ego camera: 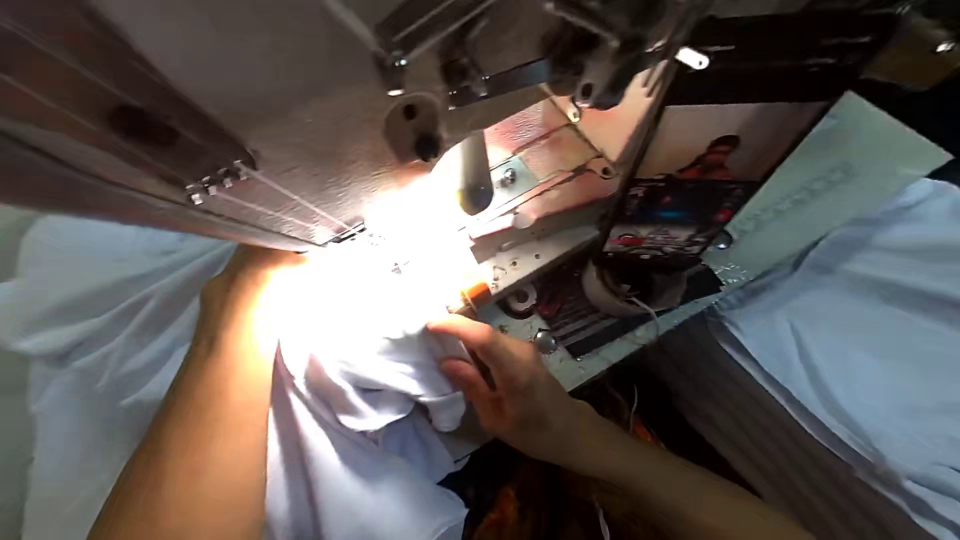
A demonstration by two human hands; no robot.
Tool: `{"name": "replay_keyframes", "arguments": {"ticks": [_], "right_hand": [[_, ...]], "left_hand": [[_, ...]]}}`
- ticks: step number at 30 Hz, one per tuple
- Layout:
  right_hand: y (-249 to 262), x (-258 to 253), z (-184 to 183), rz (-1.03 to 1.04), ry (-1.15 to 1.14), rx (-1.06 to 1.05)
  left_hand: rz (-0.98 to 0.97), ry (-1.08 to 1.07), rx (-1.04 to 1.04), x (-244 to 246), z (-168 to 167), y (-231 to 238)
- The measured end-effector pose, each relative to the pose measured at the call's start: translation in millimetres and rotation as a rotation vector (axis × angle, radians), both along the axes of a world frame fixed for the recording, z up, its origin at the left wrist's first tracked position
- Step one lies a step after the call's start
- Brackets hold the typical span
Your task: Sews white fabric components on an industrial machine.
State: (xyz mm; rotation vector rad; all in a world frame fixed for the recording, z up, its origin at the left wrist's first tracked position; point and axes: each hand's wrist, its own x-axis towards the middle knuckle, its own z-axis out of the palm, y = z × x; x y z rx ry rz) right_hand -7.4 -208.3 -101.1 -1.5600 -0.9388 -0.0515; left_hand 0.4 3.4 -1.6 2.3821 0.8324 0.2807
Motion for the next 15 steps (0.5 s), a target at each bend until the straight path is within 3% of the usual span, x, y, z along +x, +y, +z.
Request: {"name": "replay_keyframes", "arguments": {"ticks": [4,7,9,12,15], "right_hand": [[5,2,-3,-0.021,-0.049,0.003],[5,3,-4,-0.03,-0.065,-0.006],[1,2,0,-0.029,-0.071,-0.04],[-11,2,7,-0.014,-0.078,-0.129],[-13,-3,8,-0.022,-0.103,-0.185]], "left_hand": [[-0.063,0.052,0.174,-1,-6,9],[-0.081,0.039,0.092,4,-1,4],[-0.073,-0.089,0.032,5,4,-7],[-0.217,-0.306,0.476,-34,-15,-23],[-0.319,-0.247,0.719,-89,-33,-72]]}}
